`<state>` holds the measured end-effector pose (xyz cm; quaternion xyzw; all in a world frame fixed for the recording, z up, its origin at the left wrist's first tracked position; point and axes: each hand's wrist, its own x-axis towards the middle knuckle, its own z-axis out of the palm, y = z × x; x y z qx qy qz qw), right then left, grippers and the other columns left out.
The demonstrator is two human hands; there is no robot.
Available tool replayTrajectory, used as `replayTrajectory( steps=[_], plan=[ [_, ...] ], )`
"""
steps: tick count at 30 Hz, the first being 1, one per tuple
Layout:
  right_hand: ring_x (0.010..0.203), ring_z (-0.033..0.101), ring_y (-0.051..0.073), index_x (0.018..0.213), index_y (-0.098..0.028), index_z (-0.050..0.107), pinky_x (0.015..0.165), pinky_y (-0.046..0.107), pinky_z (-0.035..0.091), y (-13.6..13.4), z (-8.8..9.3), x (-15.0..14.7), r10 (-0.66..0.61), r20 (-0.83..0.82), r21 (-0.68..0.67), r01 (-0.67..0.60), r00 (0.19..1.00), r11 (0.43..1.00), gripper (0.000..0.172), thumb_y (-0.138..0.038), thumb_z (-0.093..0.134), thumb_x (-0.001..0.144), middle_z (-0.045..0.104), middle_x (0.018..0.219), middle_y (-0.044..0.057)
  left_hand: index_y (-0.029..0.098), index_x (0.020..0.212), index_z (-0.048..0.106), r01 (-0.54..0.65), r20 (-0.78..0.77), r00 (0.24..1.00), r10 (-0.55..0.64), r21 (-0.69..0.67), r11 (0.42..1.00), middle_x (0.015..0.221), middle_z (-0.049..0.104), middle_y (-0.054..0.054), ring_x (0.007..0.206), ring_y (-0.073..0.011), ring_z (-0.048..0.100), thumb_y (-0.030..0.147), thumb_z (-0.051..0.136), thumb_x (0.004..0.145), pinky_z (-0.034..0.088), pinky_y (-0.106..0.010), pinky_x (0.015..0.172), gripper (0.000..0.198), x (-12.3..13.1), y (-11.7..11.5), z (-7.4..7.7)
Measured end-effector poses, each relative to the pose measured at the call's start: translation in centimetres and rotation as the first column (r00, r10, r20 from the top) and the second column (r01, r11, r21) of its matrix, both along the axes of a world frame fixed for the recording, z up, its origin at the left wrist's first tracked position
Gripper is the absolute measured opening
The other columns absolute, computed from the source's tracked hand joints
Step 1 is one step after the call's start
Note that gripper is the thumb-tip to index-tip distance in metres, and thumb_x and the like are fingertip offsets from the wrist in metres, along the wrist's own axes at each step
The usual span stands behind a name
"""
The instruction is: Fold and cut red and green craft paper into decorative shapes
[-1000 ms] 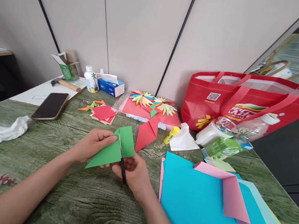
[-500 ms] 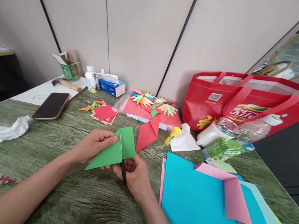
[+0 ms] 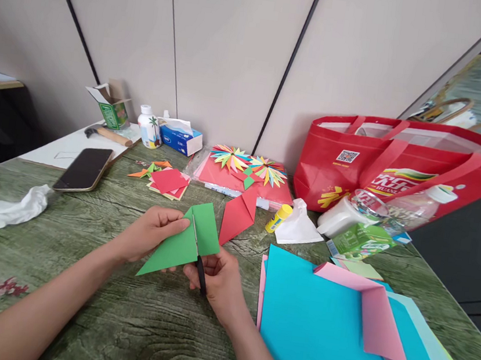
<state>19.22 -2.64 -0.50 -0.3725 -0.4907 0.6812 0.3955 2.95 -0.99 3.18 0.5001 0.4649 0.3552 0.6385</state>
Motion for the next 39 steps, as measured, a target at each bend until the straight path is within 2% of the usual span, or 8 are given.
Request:
replayTrajectory(
  steps=[2,5,7,12,15,18,31,39],
  plan=[
    [0.045,0.043,0.008,0.073,-0.018,0.056,0.043,0.022,0.039,0.0,-0.1,0.0,-0.009,-0.009,0.002,0.009,1.0,1.0,0.029,-0.029,0.076,0.055,0.055,0.057,-0.004,0.016,0.064,0.045,-0.012,-0.042,0.999,0.014,0.056,0.998,0.049,0.054,0.003,0.039,-0.0112,0.054,0.044,0.049,0.08,0.041,-0.02,0.035,0.032,-0.1,0.2,-0.1],
    [0.043,0.043,0.007,0.073,-0.017,0.057,0.041,0.021,0.04,0.0,-0.2,0.0,-0.031,-0.005,-0.008,0.031,0.999,0.999,0.031,-0.027,0.078,0.053,0.054,0.055,-0.005,0.016,0.055,0.038,-0.065,-0.138,0.985,0.099,0.232,0.971,0.048,0.036,0.006,0.04,-0.0046,0.037,0.045,0.047,0.08,0.028,-0.015,0.037,0.04,-0.2,0.5,-0.2],
    [0.043,0.044,0.007,0.071,-0.017,0.056,0.041,0.021,0.041,0.0,-0.1,0.0,-0.036,0.014,-0.021,0.036,0.999,0.999,0.032,-0.028,0.079,0.051,0.054,0.055,-0.005,0.016,0.053,0.034,-0.093,-0.171,0.974,0.152,0.309,0.947,0.05,0.027,0.007,0.043,-0.0045,0.027,0.044,0.045,0.081,0.022,-0.016,0.039,0.041,-0.3,0.7,-0.2],
    [0.049,0.054,0.011,0.077,-0.018,0.057,0.05,0.024,0.047,0.1,-0.2,0.0,-0.018,0.014,-0.033,0.018,1.0,0.999,0.036,-0.026,0.079,0.05,0.06,0.059,-0.004,0.017,0.053,0.033,-0.096,-0.223,0.957,0.187,0.365,0.926,0.051,0.024,0.006,0.047,-0.0061,0.024,0.039,0.046,0.081,0.02,-0.019,0.042,0.038,-0.3,0.8,-0.5],
    [0.064,0.062,0.016,0.083,-0.02,0.056,0.061,0.026,0.05,0.1,-0.4,0.0,-0.029,-0.04,-0.023,0.028,0.999,0.999,0.045,-0.02,0.081,0.045,0.066,0.071,-0.001,0.017,0.051,0.033,-0.084,-0.218,0.96,0.174,0.368,0.926,0.051,0.023,0.006,0.047,-0.0063,0.023,0.037,0.046,0.08,0.019,-0.02,0.043,0.038,-0.1,0.7,-0.9],
    [0.07,0.064,0.018,0.083,-0.02,0.054,0.061,0.025,0.05,0.1,-0.4,-0.1,-0.053,-0.091,-0.029,0.051,0.994,0.998,0.048,-0.017,0.081,0.043,0.068,0.078,0.001,0.017,0.051,0.032,-0.081,-0.19,0.97,0.151,0.333,0.939,0.05,0.023,0.006,0.047,-0.0063,0.021,0.037,0.046,0.08,0.017,-0.02,0.043,0.038,0.1,0.5,-1.1],
    [0.073,0.065,0.021,0.08,-0.02,0.053,0.057,0.026,0.051,0.1,-0.9,-0.1,-0.067,-0.139,-0.037,0.062,0.988,0.997,0.04,-0.013,0.076,0.048,0.069,0.074,0.0,0.018,0.048,0.031,-0.096,-0.138,0.98,0.143,0.304,0.948,0.047,0.023,0.006,0.044,-0.0058,0.022,0.032,0.047,0.077,0.017,-0.02,0.041,0.036,0.3,0.4,-1.0],
    [0.063,0.063,0.018,0.079,-0.019,0.054,0.047,0.022,0.047,0.2,-1.0,0.0,-0.068,-0.125,-0.053,0.062,0.99,0.997,0.039,-0.012,0.074,0.047,0.067,0.069,-0.001,0.018,0.047,0.031,-0.116,-0.123,0.979,0.16,0.302,0.946,0.046,0.022,0.007,0.043,-0.0055,0.019,0.031,0.047,0.076,0.015,-0.02,0.04,0.036,0.5,0.3,-0.7]
  ],
)
